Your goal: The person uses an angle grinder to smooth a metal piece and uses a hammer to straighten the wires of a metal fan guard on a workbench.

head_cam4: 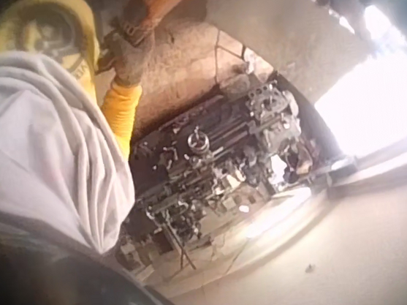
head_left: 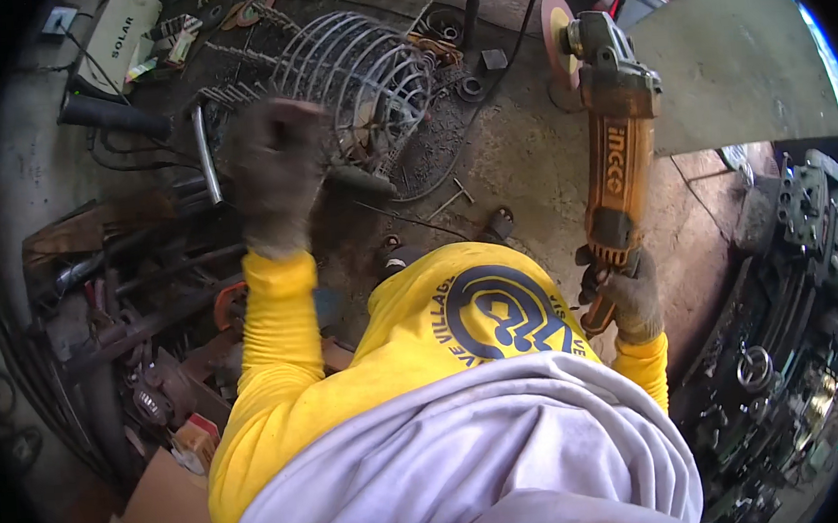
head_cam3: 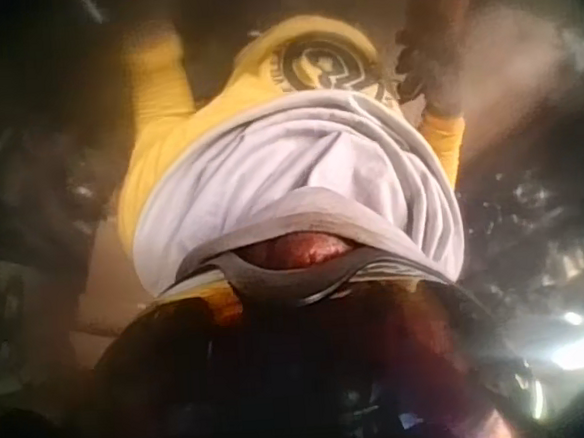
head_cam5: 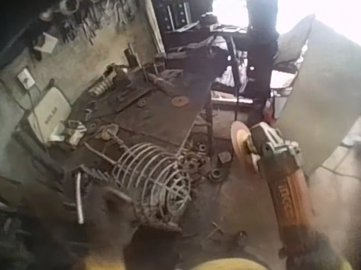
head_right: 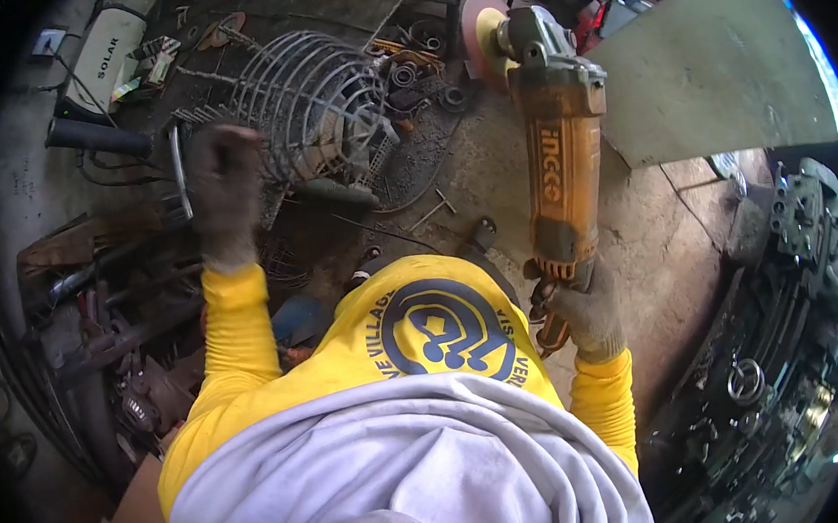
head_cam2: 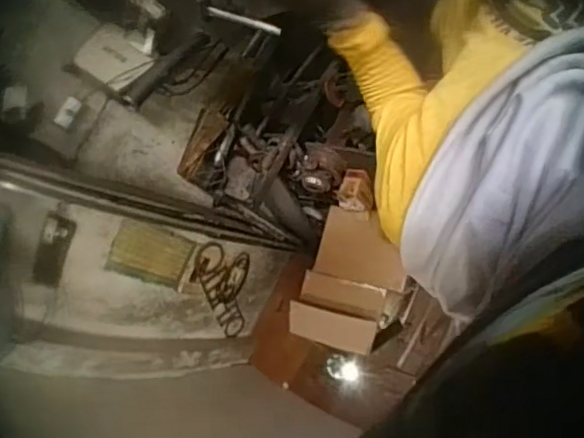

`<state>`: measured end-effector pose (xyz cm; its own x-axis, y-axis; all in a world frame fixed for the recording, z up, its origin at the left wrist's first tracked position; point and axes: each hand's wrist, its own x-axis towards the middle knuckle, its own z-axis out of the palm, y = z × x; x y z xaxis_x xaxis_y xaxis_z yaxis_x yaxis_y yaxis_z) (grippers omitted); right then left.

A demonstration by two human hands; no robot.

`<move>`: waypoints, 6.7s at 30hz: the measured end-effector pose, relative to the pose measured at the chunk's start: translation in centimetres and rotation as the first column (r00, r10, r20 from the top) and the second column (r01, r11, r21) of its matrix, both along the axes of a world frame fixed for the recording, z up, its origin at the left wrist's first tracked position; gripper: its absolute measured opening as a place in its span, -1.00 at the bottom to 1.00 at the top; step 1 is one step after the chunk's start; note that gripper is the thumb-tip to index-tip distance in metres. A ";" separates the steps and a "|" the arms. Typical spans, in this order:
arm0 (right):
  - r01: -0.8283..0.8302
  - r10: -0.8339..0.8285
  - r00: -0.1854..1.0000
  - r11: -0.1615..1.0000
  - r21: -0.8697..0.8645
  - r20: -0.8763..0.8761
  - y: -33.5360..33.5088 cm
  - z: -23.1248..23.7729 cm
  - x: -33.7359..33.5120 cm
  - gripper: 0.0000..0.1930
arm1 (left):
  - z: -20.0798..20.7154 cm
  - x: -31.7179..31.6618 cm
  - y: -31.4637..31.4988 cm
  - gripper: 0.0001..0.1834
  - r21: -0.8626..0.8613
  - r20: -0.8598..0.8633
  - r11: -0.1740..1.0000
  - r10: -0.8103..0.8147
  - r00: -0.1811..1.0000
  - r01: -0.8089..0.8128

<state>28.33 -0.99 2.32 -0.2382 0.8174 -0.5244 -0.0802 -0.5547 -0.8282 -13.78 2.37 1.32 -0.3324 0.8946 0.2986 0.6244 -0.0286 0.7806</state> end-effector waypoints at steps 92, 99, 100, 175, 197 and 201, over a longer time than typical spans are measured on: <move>-0.975 -0.438 -0.094 0.222 -0.007 -0.894 39.5 -16.9 -27.5 -0.25 | -0.3 -1.2 -12.1 -0.23 0.175 0.848 0.754 0.212 0.486 -0.633; -0.961 -0.287 0.082 0.232 -0.153 -0.954 39.9 -16.4 -26.3 -0.03 | 2.7 2.2 -5.3 -0.39 0.272 0.823 0.506 0.317 0.471 -0.818; -0.965 -0.306 0.110 0.196 -0.175 -0.946 39.8 -16.6 -26.1 -0.16 | 3.1 1.1 -7.1 -0.33 0.198 0.842 0.675 0.255 0.476 -0.711; -0.575 0.883 0.371 -0.025 0.818 0.288 20.4 3.7 -21.5 -0.30 | -1.8 14.7 -10.7 -0.47 0.156 0.867 0.740 0.215 0.449 -0.655; 0.069 0.747 0.663 -0.131 0.989 0.053 19.2 12.0 -26.6 -0.32 | 3.9 13.9 -7.4 -0.63 0.095 0.716 0.885 0.257 0.649 -0.456; -0.258 0.352 0.914 0.124 0.958 0.201 24.7 2.7 -22.0 -0.46 | -1.8 10.3 -11.0 -0.69 0.377 0.885 0.732 -0.104 0.454 -0.567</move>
<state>6.37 23.67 5.02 -0.5927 0.5038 0.6283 -0.1893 0.6712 -0.7167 -3.44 -8.65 -0.43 -0.8634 0.4887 0.1250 -0.2367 -0.6112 0.7553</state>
